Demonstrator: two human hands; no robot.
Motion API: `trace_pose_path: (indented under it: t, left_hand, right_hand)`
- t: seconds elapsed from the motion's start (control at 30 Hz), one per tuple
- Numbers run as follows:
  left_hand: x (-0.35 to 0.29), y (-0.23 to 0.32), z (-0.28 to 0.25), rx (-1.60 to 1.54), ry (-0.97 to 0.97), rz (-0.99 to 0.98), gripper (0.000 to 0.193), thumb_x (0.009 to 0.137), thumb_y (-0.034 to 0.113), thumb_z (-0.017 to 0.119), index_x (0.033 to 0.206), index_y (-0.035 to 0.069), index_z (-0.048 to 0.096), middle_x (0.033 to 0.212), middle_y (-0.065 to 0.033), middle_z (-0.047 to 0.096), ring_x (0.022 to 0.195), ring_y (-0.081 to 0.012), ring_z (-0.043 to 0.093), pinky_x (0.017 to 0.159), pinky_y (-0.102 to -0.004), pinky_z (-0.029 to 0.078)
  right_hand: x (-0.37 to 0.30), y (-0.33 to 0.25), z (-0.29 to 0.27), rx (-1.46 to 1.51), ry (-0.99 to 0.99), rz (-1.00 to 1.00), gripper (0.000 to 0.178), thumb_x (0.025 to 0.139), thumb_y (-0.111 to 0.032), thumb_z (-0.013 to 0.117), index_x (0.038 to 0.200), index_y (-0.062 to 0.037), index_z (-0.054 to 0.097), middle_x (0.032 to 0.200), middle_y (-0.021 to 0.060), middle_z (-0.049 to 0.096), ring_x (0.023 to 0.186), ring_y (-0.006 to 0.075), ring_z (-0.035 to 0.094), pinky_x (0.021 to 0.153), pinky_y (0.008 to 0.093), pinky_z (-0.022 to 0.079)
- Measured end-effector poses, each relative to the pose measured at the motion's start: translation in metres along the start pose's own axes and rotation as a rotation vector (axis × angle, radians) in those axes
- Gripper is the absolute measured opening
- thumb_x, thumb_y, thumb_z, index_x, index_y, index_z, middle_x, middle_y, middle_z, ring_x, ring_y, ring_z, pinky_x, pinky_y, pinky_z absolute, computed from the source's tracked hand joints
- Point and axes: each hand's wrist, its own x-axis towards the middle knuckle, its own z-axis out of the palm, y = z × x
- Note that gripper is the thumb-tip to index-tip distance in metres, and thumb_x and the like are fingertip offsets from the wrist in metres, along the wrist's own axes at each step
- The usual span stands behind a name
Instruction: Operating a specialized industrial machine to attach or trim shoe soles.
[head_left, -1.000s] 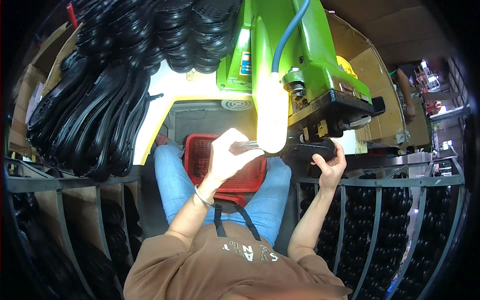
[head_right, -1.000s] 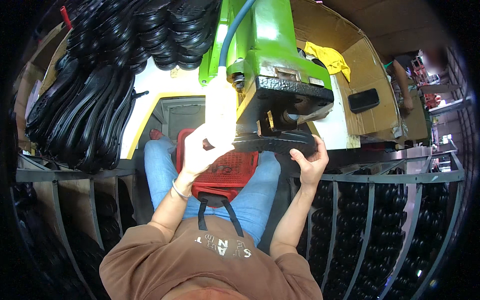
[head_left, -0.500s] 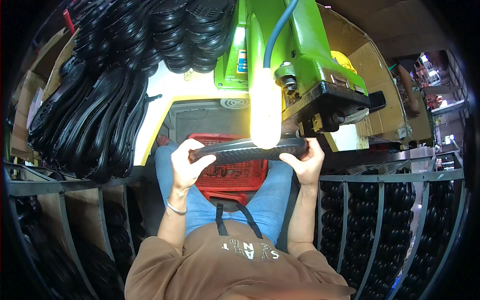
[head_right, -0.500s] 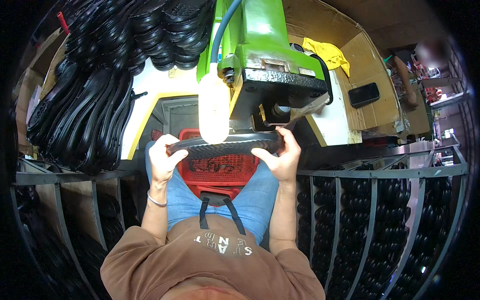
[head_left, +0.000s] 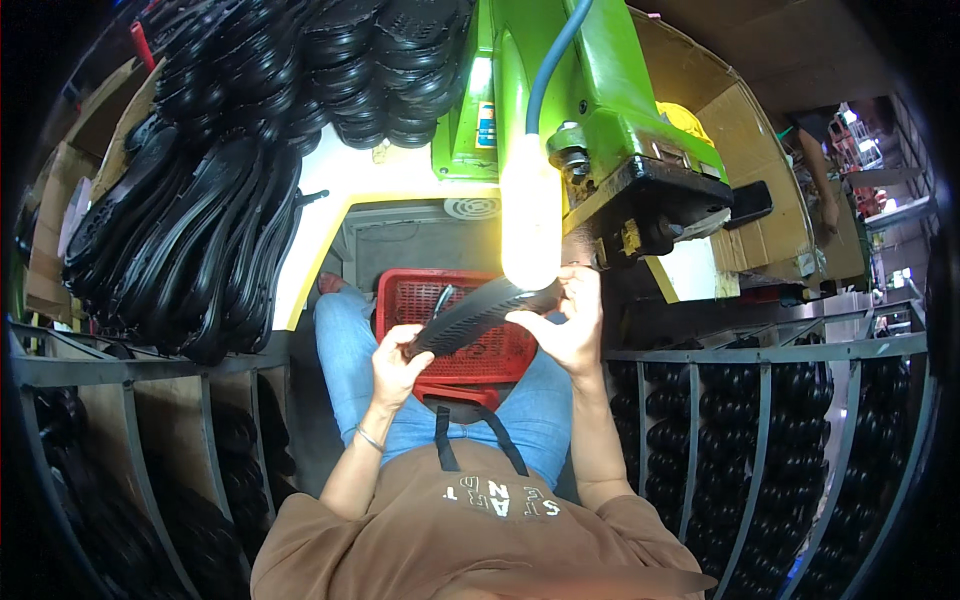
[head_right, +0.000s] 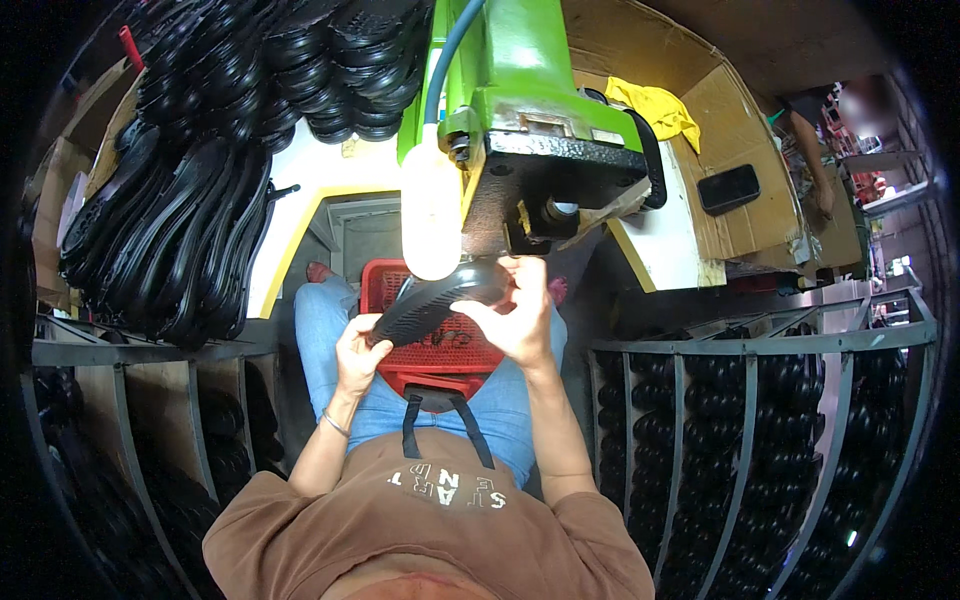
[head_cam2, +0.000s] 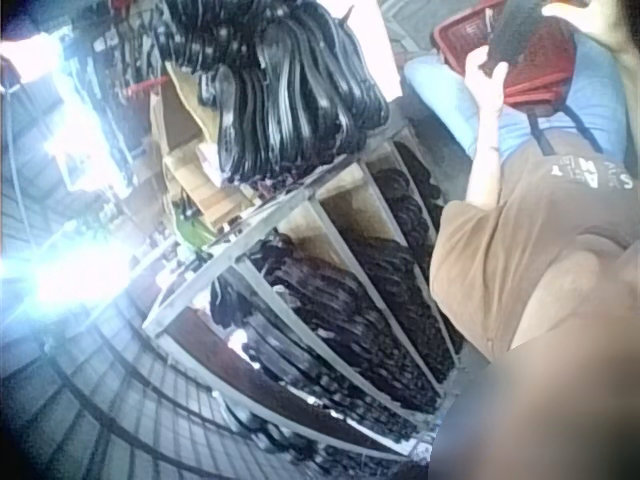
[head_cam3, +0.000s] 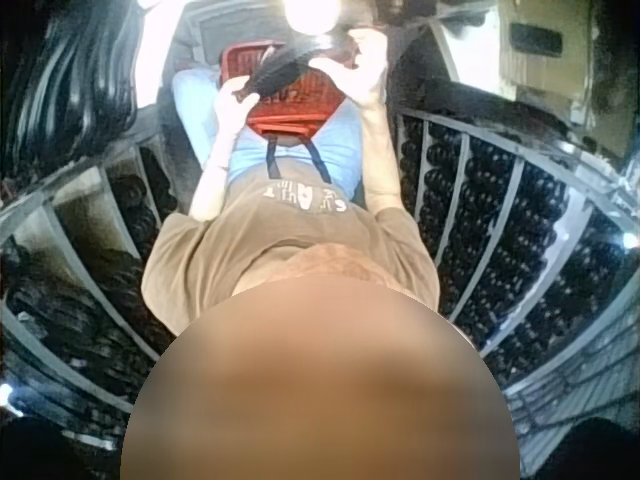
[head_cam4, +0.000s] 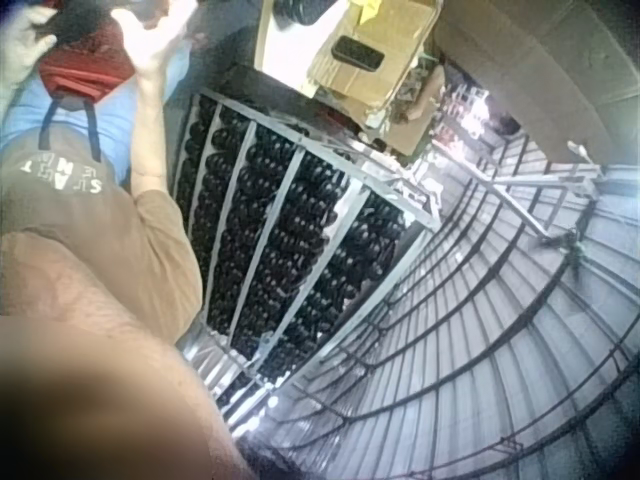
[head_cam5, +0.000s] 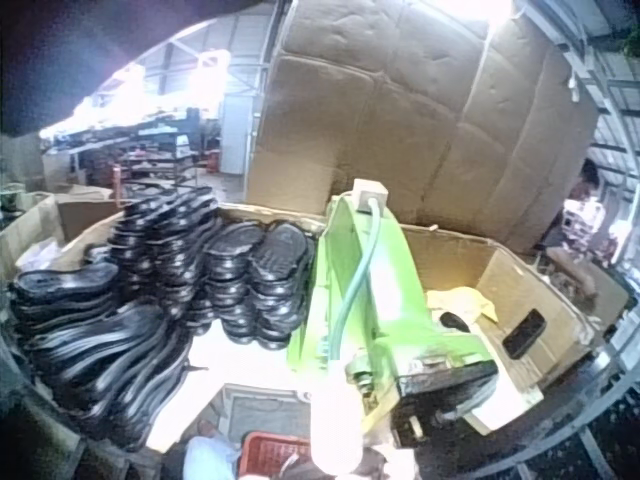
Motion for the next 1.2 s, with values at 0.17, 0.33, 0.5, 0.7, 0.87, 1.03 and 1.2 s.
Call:
trace_pose_path:
  t: [0.17, 0.33, 0.5, 0.7, 0.87, 1.03, 1.2]
  left_hand:
    - [0.03, 0.054, 0.038, 0.338, -0.085, 0.227, 0.025, 0.068, 0.001, 0.079, 0.084, 0.001, 0.06, 0.082, -0.0053, 0.06, 0.075, -0.0144, 0.06, 0.07, -0.0262, 0.048]
    - [0.067, 0.082, 0.102, 0.517, -0.095, 0.489, 0.029, 0.065, 0.014, 0.085, 0.078, 0.003, 0.062, 0.079, -0.0103, 0.067, 0.071, -0.0207, 0.065, 0.065, -0.031, 0.053]
    - [0.087, 0.081, 0.118, 0.514, -0.102, 0.455, 0.03, 0.065, 0.017, 0.085, 0.079, 0.002, 0.063, 0.076, -0.0094, 0.066, 0.065, -0.0182, 0.065, 0.061, -0.0287, 0.053]
    - [0.09, 0.096, 0.097, 0.576, -0.175, 0.486, 0.022, 0.067, 0.007, 0.082, 0.081, 0.0, 0.067, 0.077, -0.0045, 0.066, 0.066, -0.0067, 0.06, 0.056, -0.0215, 0.047]
    - [0.081, 0.108, 0.078, 0.44, -0.132, 0.269, 0.024, 0.066, 0.007, 0.083, 0.075, 0.001, 0.062, 0.065, -0.0034, 0.063, 0.054, -0.0048, 0.056, 0.049, -0.0215, 0.045]
    - [0.07, 0.117, 0.05, 0.483, -0.05, 0.272, 0.024, 0.066, 0.004, 0.083, 0.073, 0.001, 0.061, 0.064, -0.0012, 0.062, 0.053, -0.0043, 0.053, 0.047, -0.0198, 0.041]
    - [0.06, 0.109, 0.041, 0.46, -0.04, 0.353, 0.026, 0.065, 0.001, 0.083, 0.071, 0.003, 0.057, 0.062, 0.0006, 0.057, 0.049, -0.0038, 0.051, 0.043, -0.0188, 0.037]
  right_hand:
    - [-0.009, 0.004, -0.043, 0.294, 0.11, 0.17, 0.056, 0.07, 0.005, 0.076, 0.118, 0.0013, 0.046, 0.098, 0.0099, 0.058, 0.087, 0.0165, 0.061, 0.065, 0.0268, 0.057]
    - [-0.009, 0.03, -0.086, 0.371, 0.243, 0.147, 0.045, 0.078, -0.008, 0.074, 0.114, 0.0051, 0.05, 0.096, 0.0125, 0.062, 0.078, 0.0178, 0.064, 0.062, 0.0304, 0.059]
    - [0.003, 0.025, -0.097, 0.35, 0.283, 0.142, 0.042, 0.079, -0.011, 0.075, 0.109, 0.0053, 0.052, 0.092, 0.0125, 0.063, 0.075, 0.0166, 0.063, 0.058, 0.0283, 0.057]
    - [0.005, 0.02, -0.087, 0.374, 0.26, 0.17, 0.042, 0.075, -0.012, 0.078, 0.104, 0.0045, 0.053, 0.088, 0.0114, 0.063, 0.071, 0.0158, 0.062, 0.054, 0.0272, 0.055]
    - [0.003, 0.021, -0.068, 0.411, 0.217, 0.214, 0.04, 0.073, -0.007, 0.077, 0.103, 0.0046, 0.052, 0.087, 0.01, 0.062, 0.07, 0.0153, 0.062, 0.053, 0.0273, 0.055]
    - [0.001, 0.013, -0.042, 0.406, 0.144, 0.273, 0.039, 0.069, 0.006, 0.073, 0.104, 0.0041, 0.055, 0.094, 0.0085, 0.062, 0.081, 0.014, 0.061, 0.074, 0.026, 0.051]
    - [0.001, 0.009, -0.033, 0.351, 0.116, 0.204, 0.044, 0.067, 0.009, 0.073, 0.107, 0.0049, 0.054, 0.095, 0.0081, 0.062, 0.086, 0.0139, 0.06, 0.078, 0.0268, 0.051]
